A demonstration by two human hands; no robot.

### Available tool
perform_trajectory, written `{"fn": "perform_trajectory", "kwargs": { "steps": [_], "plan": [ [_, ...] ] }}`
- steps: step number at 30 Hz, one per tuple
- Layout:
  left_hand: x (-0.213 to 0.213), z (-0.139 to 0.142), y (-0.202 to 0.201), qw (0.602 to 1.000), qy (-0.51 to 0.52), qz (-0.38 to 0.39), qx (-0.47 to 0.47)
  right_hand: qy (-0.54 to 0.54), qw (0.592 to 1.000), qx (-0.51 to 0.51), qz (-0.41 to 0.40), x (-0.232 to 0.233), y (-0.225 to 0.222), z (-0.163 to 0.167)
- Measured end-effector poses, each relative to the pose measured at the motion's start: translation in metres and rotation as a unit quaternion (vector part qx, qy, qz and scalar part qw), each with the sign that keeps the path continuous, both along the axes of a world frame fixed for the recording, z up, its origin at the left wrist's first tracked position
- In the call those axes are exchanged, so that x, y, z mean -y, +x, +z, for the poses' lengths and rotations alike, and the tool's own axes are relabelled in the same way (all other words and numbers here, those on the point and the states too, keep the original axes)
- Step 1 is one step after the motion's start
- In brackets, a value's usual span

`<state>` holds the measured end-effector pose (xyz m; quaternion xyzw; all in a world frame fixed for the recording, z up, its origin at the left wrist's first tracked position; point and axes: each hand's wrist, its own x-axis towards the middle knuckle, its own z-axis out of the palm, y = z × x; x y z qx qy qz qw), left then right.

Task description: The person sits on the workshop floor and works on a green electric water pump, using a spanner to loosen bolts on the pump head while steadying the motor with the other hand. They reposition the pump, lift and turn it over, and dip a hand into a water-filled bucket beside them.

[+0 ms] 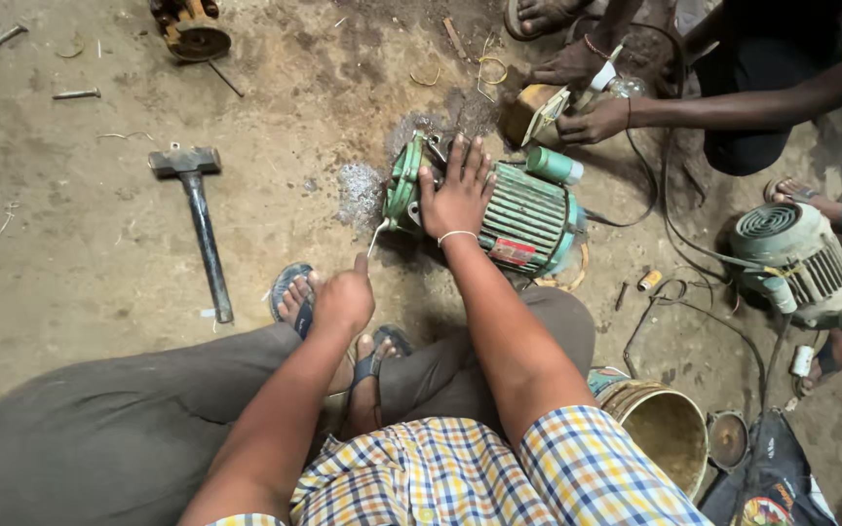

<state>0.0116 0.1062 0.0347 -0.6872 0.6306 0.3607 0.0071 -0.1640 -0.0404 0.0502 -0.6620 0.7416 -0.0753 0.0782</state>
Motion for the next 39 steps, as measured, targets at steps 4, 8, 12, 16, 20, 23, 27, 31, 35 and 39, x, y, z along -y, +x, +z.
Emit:
{"fn": "perform_trajectory", "kwargs": {
  "steps": [4,8,12,16,20,23,27,31,35,39],
  "plan": [
    [-0.005,-0.007,0.000,1.000,-0.014,-0.003,-0.003,0.001,1.000,-0.003,-0.001,0.000,0.000,0.000],
    [-0.008,-0.012,-0.001,1.000,-0.018,-0.018,0.018,0.003,1.000,0.003,-0.002,-0.001,0.000,0.001],
    [-0.012,-0.021,-0.001,1.000,0.014,-0.016,0.019,0.002,1.000,0.008,0.002,-0.001,0.000,0.003],
    [-0.011,-0.031,0.000,1.000,-0.003,-0.008,-0.006,-0.005,1.000,0.007,0.006,-0.001,-0.001,0.002],
    [-0.010,-0.032,-0.004,0.998,0.027,0.021,-0.048,0.002,1.000,0.010,0.009,0.001,-0.006,0.001],
    [-0.007,-0.024,-0.004,0.996,0.003,0.082,-0.032,-0.025,0.999,-0.009,0.032,0.003,-0.010,-0.001],
    [0.020,-0.018,0.007,0.973,0.003,0.224,-0.051,-0.023,0.999,0.002,0.032,0.003,-0.020,-0.006],
    [0.078,-0.038,0.008,0.969,0.053,0.230,-0.077,-0.043,0.997,0.027,0.050,0.000,-0.034,-0.006],
    [0.114,-0.066,-0.018,0.967,0.095,0.206,-0.119,-0.030,0.997,0.028,0.059,-0.003,-0.042,-0.004],
    [0.123,-0.071,-0.039,0.960,0.094,0.198,-0.174,-0.035,0.996,0.027,0.075,-0.007,-0.044,-0.001]
  ]
}}
